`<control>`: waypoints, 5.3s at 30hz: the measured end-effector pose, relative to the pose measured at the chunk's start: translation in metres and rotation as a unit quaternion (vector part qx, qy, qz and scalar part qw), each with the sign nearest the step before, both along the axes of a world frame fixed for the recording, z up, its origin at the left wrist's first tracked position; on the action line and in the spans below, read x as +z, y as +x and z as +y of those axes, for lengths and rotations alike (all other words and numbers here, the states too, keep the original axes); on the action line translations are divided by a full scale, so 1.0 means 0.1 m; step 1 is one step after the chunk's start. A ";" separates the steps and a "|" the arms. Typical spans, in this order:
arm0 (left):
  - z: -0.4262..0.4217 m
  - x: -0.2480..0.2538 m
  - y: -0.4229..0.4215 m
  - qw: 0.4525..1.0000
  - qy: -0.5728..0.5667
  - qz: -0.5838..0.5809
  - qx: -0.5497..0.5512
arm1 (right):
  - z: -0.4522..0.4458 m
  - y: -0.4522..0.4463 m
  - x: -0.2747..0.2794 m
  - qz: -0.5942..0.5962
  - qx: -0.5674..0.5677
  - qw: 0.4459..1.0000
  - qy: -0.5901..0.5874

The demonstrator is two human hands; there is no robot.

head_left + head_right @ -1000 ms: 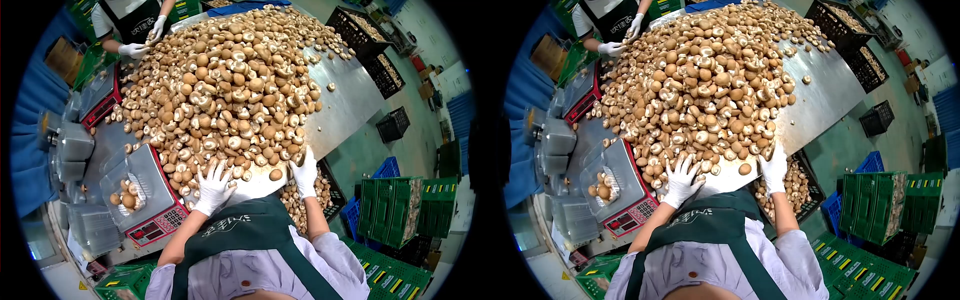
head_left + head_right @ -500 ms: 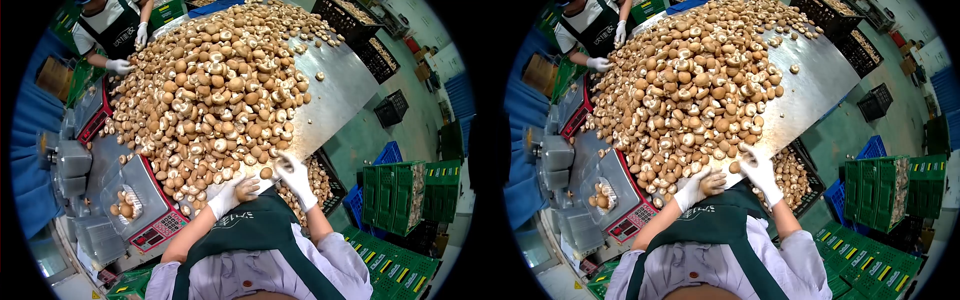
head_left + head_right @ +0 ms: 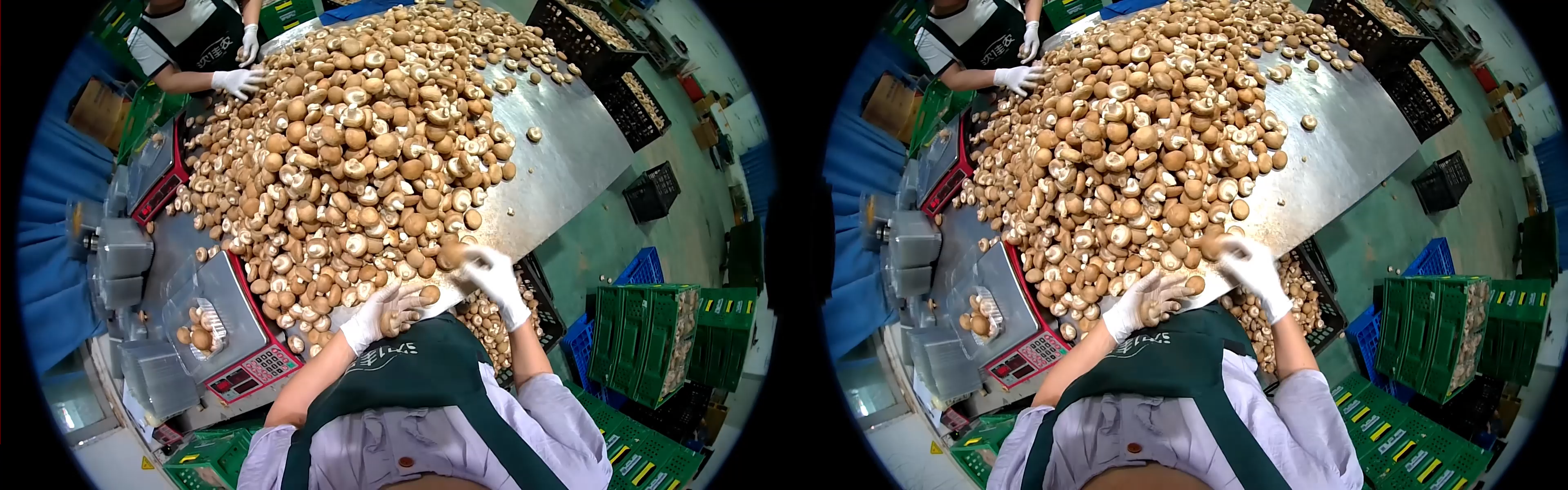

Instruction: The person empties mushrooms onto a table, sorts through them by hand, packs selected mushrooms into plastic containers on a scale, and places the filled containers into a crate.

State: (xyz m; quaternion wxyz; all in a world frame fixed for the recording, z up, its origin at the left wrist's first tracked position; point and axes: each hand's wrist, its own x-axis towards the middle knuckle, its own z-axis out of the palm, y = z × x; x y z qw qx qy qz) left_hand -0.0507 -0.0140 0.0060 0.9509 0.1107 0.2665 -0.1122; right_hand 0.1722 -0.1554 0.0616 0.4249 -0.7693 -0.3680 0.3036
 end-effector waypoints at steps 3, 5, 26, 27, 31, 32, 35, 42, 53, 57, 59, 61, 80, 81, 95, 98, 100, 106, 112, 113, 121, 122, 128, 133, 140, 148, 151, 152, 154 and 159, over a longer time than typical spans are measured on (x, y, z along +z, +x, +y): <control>-0.01 0.06 0.04 0.999 0.042 -0.003 0.000 | 0.03 -0.20 0.16 0.024 0.104 0.994 -0.007; -0.05 -0.13 0.03 0.998 0.053 0.015 0.015 | 0.09 -0.09 -0.09 0.055 -0.034 0.998 -0.022; 0.05 0.14 0.08 0.986 0.161 0.051 0.009 | 0.25 0.16 -0.13 0.058 -0.008 0.998 0.005; 0.06 0.13 0.05 0.986 0.161 0.048 0.008 | 0.27 0.04 0.07 0.047 0.030 0.998 -0.014; 0.16 -0.10 -0.10 0.988 0.134 -0.004 -0.076 | 0.32 -0.44 0.08 -0.023 0.148 0.989 0.010; 0.17 -0.17 -0.09 0.990 0.111 0.010 -0.084 | 0.34 -0.45 0.01 0.010 0.106 0.994 -0.025; 0.15 -0.09 -0.06 0.993 0.103 0.049 -0.022 | 0.44 -0.36 -0.18 -0.001 -0.062 0.998 -0.026; 0.18 -0.19 -0.20 0.995 0.097 0.006 0.014 | 0.77 -0.23 -0.70 -0.349 -0.046 0.928 -0.119; 0.13 0.05 -0.11 0.988 0.152 0.034 0.000 | 0.28 -0.11 -0.35 -0.100 -0.084 0.991 0.023; 0.13 -0.02 -0.11 0.991 0.128 -0.018 0.015 | -0.07 0.08 -0.34 -0.016 -0.213 0.977 0.015; 0.13 -0.08 -0.12 0.992 0.124 -0.025 0.020 | -0.39 0.31 -0.39 -0.104 -0.287 0.952 0.022; 0.13 -0.04 -0.10 0.992 0.121 -0.019 0.020 | -0.68 0.49 -0.29 -0.083 -0.389 0.917 0.027; 0.19 0.16 -0.20 0.992 0.127 -0.013 0.006 | 0.12 -0.07 -0.22 -0.264 -0.031 0.963 -0.052; 0.19 0.16 -0.22 0.992 0.126 -0.011 0.007 | 0.18 -0.16 -0.38 -0.314 0.028 0.947 -0.062; 0.15 0.20 -0.07 0.967 0.247 -0.036 -0.053 | 0.23 -0.28 -0.24 0.451 -0.116 0.877 0.116; 0.10 0.04 -0.02 0.967 0.242 -0.052 -0.055 | 0.31 -0.47 -0.23 0.203 0.030 0.973 0.109; 0.11 0.06 -0.05 0.973 0.211 -0.067 -0.058 | 0.39 -0.58 0.00 -0.053 0.177 0.978 0.095; 0.22 0.37 -0.32 0.978 0.183 0.062 0.073 | 0.43 -0.49 0.00 0.025 -0.002 0.999 0.044; 0.66 1.36 -1.10 0.766 0.491 0.253 0.328 | 0.36 -0.22 -0.13 -0.055 -0.047 0.997 0.004; 0.75 1.41 -1.43 0.715 0.539 0.259 0.362 | 0.38 -0.21 -0.12 -0.050 -0.053 0.997 0.003; 1.39 1.16 -2.89 0.193 0.870 0.449 0.069 | 0.82 -0.19 -0.23 -0.308 0.034 0.947 0.088; 1.36 1.10 -2.91 0.192 0.862 0.469 0.021 | 0.88 -0.20 -0.32 -0.321 0.058 0.944 0.053; 1.28 1.11 -2.85 0.196 0.855 0.480 -0.011 | 0.90 -0.21 -0.34 -0.216 -0.011 0.973 0.081; 1.10 1.24 -2.42 0.119 0.850 0.511 0.040 | 0.47 0.21 -0.29 0.393 -0.121 0.887 0.212; 0.58 1.15 -0.95 0.520 0.802 0.190 0.225 | 0.75 0.10 -0.27 0.042 -0.145 0.988 0.019; 0.22 0.48 -0.21 0.939 0.328 0.094 0.038 | 1.05 -0.09 -0.50 -0.286 -0.124 0.947 -0.081; 0.18 0.31 -0.19 0.953 0.282 0.067 0.089 | 0.88 -0.06 -0.37 -0.237 -0.100 0.962 -0.092; 0.18 0.28 -0.19 0.958 0.271 0.057 0.068 | 0.81 -0.06 -0.34 -0.168 -0.093 0.978 -0.077; 0.15 0.16 -0.20 0.978 0.187 0.002 0.088 | 0.71 -0.17 -0.21 -0.045 -0.065 0.997 -0.024; 0.08 0.04 -0.20 0.985 -0.050 -0.074 0.146 | 0.65 -0.65 0.26 -0.033 0.207 0.978 0.014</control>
